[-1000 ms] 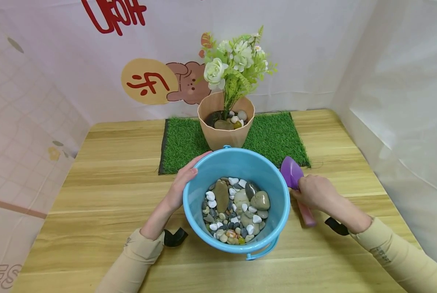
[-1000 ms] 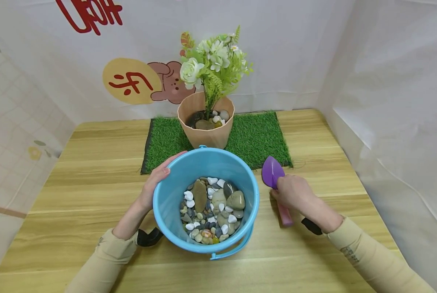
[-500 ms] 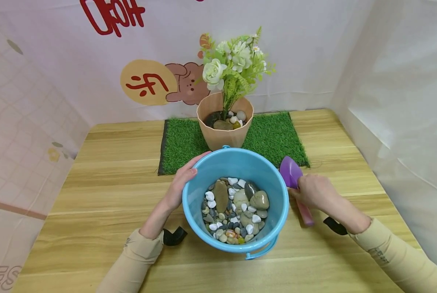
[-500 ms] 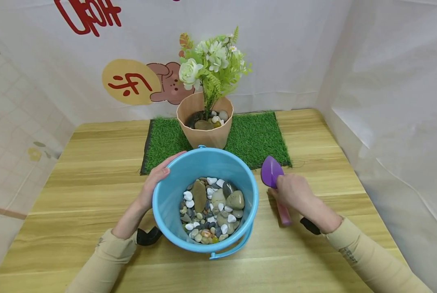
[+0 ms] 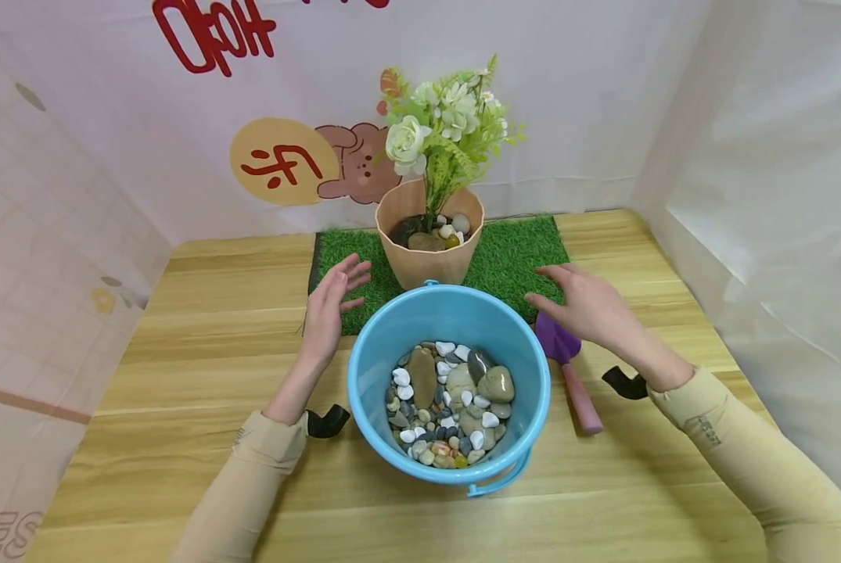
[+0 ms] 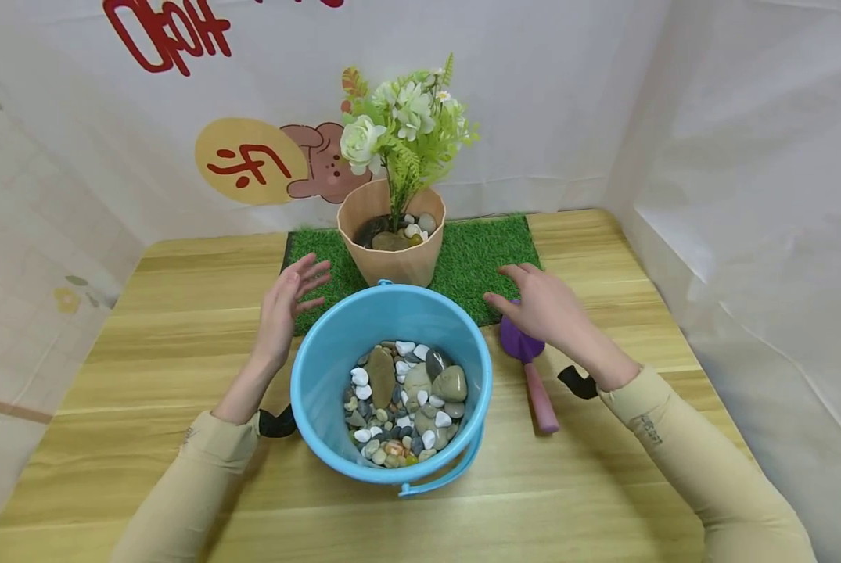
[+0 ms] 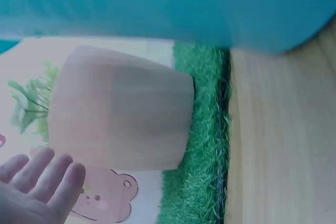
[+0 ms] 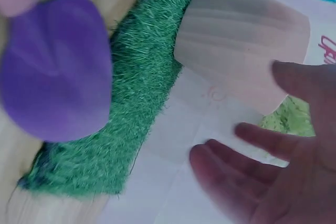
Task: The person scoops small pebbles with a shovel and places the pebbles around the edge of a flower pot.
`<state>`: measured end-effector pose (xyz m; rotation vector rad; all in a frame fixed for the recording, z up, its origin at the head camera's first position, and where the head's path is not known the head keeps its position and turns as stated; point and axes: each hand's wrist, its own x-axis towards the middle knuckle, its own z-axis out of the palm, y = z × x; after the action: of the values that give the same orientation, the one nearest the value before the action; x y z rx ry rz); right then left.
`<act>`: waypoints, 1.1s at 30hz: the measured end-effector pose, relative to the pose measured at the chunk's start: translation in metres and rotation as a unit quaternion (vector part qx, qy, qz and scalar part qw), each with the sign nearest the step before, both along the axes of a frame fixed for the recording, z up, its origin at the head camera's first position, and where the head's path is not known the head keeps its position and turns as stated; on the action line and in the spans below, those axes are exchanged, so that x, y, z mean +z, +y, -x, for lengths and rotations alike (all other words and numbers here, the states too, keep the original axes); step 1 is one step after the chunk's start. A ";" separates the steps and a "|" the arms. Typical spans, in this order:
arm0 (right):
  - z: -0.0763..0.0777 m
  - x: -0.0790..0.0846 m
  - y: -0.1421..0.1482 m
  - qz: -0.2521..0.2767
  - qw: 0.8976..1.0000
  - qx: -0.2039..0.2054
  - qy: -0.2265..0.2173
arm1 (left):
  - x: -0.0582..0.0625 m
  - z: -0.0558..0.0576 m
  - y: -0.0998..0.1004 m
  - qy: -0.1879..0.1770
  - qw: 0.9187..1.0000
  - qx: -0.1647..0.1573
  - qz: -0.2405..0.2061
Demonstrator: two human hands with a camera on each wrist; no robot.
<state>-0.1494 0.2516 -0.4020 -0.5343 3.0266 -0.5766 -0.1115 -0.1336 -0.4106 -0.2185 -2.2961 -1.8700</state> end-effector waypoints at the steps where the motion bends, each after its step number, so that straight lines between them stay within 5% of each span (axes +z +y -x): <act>1: 0.005 0.002 -0.002 0.015 1.000 -0.001 -0.005 | 0.000 0.005 0.001 -0.004 1.000 0.010 -0.001; 12: 0.065 0.013 -0.049 0.213 0.976 0.016 -0.046 | 0.005 0.055 0.007 -0.060 0.997 0.029 0.029; 24: 0.100 0.017 -0.079 0.261 0.962 0.014 -0.073 | 0.009 0.095 0.028 -0.070 0.996 0.028 0.056; 33: 0.107 0.011 -0.090 0.277 0.959 0.005 -0.056 | 0.012 0.107 0.028 -0.093 0.995 0.036 0.020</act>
<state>-0.2566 0.1621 -0.3907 -0.5000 2.7259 -1.4143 -0.2184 -0.1052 -0.3991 0.0352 -2.4258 -1.8836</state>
